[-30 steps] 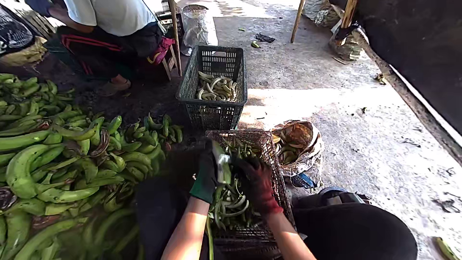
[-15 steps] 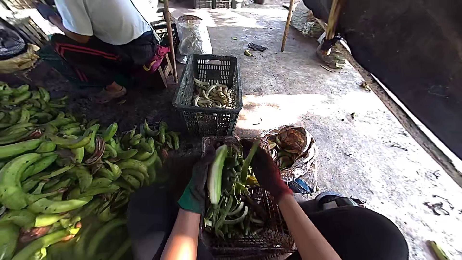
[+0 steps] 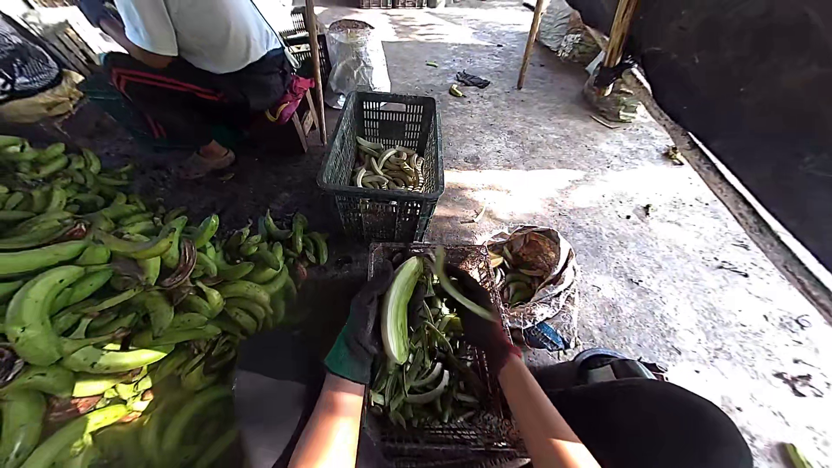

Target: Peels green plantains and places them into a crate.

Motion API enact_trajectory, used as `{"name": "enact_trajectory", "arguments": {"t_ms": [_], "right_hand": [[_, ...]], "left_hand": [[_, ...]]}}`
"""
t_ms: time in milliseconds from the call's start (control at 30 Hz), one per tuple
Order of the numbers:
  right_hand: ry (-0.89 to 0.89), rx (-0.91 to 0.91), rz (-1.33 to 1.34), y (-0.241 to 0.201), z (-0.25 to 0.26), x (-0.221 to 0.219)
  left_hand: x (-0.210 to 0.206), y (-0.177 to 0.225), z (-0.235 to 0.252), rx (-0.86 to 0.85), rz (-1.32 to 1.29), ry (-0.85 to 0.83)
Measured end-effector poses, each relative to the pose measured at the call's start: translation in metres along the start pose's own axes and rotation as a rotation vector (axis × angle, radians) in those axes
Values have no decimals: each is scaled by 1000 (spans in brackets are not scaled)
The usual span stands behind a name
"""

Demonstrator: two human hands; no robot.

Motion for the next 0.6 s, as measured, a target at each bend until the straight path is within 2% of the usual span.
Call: {"name": "enact_trajectory", "arguments": {"t_ms": [67, 133, 200, 267, 300, 400, 433, 500, 567, 600], "right_hand": [[-41, 34, -73, -2, -20, 6], [-114, 52, -303, 8, -39, 5], [-151, 196, -457, 18, -55, -5], [-121, 395, -565, 19, -66, -20], [-87, 417, -626, 16, -67, -27], [81, 183, -694, 4, -43, -34], [126, 72, -654, 7, -29, -30], [171, -98, -374, 28, -7, -16], [167, -103, -77, 36, -6, -3], [116, -47, -30, 31, -12, -3]], "left_hand": [[10, 0, 6, -55, 61, 116], [25, -2, 12, -110, 143, 210], [31, 0, 15, -140, 251, 287], [29, -2, 11, -97, 374, 281], [26, -4, 8, -53, 425, 243], [18, -11, 6, 14, 517, 178], [16, -11, 3, 12, 505, 184], [16, -10, -4, -10, 369, 243], [18, 3, -3, -76, 347, 254], [21, 11, 3, -119, 383, 267]]}}
Point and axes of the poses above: each hand's wrist, its own z-axis towards the middle knuckle, its own x-axis out of the back of the hand, y = z × x, the point moved 4 cm from there along z, towards the middle knuckle, and after that the axes turned 6 degrees about -x, right-handed, at the moved point
